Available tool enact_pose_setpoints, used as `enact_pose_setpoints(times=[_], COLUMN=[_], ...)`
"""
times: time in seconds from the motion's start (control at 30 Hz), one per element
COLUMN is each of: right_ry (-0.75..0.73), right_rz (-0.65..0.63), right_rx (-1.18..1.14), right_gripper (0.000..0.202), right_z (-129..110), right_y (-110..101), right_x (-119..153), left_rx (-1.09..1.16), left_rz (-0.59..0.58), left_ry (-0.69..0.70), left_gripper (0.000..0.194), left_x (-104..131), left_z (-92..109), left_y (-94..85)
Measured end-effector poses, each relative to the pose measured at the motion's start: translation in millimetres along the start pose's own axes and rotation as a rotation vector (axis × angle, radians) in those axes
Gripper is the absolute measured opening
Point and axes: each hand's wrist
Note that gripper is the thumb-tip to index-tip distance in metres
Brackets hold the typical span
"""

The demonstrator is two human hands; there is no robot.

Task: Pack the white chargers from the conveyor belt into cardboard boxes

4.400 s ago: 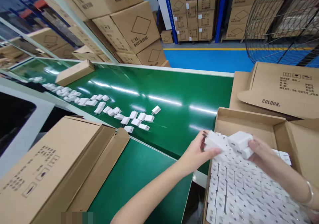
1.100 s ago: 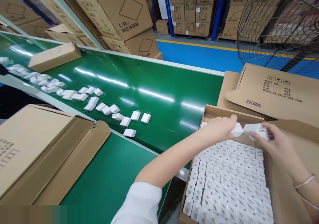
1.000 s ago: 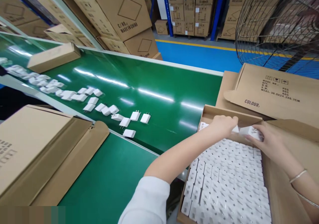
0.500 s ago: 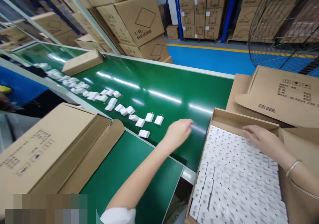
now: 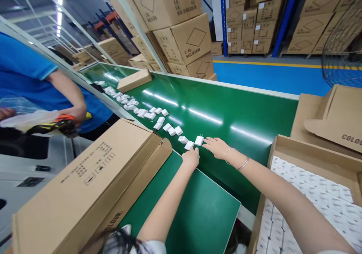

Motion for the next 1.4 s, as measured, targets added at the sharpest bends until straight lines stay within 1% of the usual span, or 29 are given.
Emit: enact_pose_setpoints(times=[0.07, 0.13, 0.2, 0.27, 0.3, 0.37, 0.43, 0.53, 0.6, 0.67, 0.73, 0.8, 0.83, 0.87, 0.9, 0.97, 1.0, 1.03, 1.1, 1.17, 1.2, 1.27, 1.33, 1.4], right_ry=[-0.02, -0.018, -0.018, -0.036, -0.055, -0.1, -0.112, -0.124, -0.118, -0.046, 0.084, 0.236, 0.312, 0.388, 0.464, 0.596, 0.654, 0.706, 0.779, 0.819, 0.813, 0.77, 0.722, 0.681], right_rz=[-0.013, 0.009, 0.049, 0.104, 0.137, 0.233, 0.308, 0.361, 0.373, 0.347, 0.273, 0.227, 0.251, 0.302, 0.36, 0.436, 0.44, 0.415, 0.317, 0.214, 0.185, 0.193, 0.236, 0.241], right_rx=[-0.041, -0.101, -0.162, -0.287, -0.388, -0.764, -1.014, -1.119, -1.131, -1.089, -0.951, -0.726, -0.587, -0.434, -0.28, -0.017, 0.075, 0.138, 0.207, 0.242, 0.237, 0.204, 0.162, 0.097], right_gripper=[0.045, 0.04, 0.034, 0.031, 0.032, 0.033, 0.035, 0.035, 0.036, 0.038, 0.04, 0.042, 0.042, 0.04, 0.038, 0.035, 0.035, 0.035, 0.039, 0.043, 0.044, 0.045, 0.044, 0.043], right_z=[4, 8, 10, 4, -2, -17, -34, -55, -60, -55, -41, -18, -5, 9, 23, 48, 59, 68, 80, 85, 85, 86, 88, 92], right_y=[4, -1, -12, -27, -34, -45, -52, -58, -62, -70, -79, -86, -89, -90, -90, -87, -84, -82, -76, -72, -71, -67, -60, -51], right_x=[-6, 2, 21, 50, 67, 101, 130, 160, 177, 199, 228, 264, 283, 301, 319, 351, 366, 380, 404, 422, 430, 439, 443, 443], left_rx=[0.067, 0.142, 0.293, 0.597, 0.776, 1.063, 1.161, 1.185, 1.159, 1.1, 1.054, 1.032, 1.018, 0.997, 0.968, 0.901, 0.869, 0.841, 0.764, 0.65, 0.597, 0.514, 0.435, 0.354], left_rz=[0.046, 0.087, 0.159, 0.286, 0.358, 0.477, 0.542, 0.597, 0.584, 0.495, 0.329, 0.145, 0.067, 0.006, -0.032, -0.051, -0.029, -0.001, 0.092, 0.179, 0.215, 0.253, 0.234, 0.165], left_ry=[0.041, 0.112, 0.222, 0.369, 0.446, 0.579, 0.677, 0.796, 0.862, 0.897, 0.891, 0.876, 0.889, 0.926, 0.985, 1.132, 1.194, 1.228, 1.224, 1.234, 1.239, 1.23, 1.208, 1.203], left_gripper=[0.032, 0.031, 0.033, 0.035, 0.036, 0.035, 0.034, 0.036, 0.038, 0.04, 0.044, 0.047, 0.049, 0.05, 0.051, 0.053, 0.051, 0.048, 0.044, 0.041, 0.041, 0.041, 0.04, 0.037], left_x=[1, 8, 22, 42, 54, 79, 103, 129, 140, 148, 153, 153, 151, 148, 144, 135, 130, 125, 117, 112, 111, 111, 113, 113], left_z=[-4, -10, -15, -14, -11, 0, 14, 32, 38, 38, 39, 47, 57, 71, 90, 141, 170, 201, 261, 308, 326, 349, 361, 366], left_y=[3.0, 4.0, 4.0, 3.9, 3.5, 1.6, -2.5, -11.1, -17.0, -23.7, -32.8, -44.9, -51.7, -58.4, -64.9, -75.9, -79.9, -82.6, -83.7, -78.9, -74.7, -65.1, -57.3, -53.4])
Point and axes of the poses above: each hand's wrist, its own x-axis away from the middle knuckle, its own y-axis out of the palm, z = x × y, and after that the axes turned 2 degrees about -x, right-handed
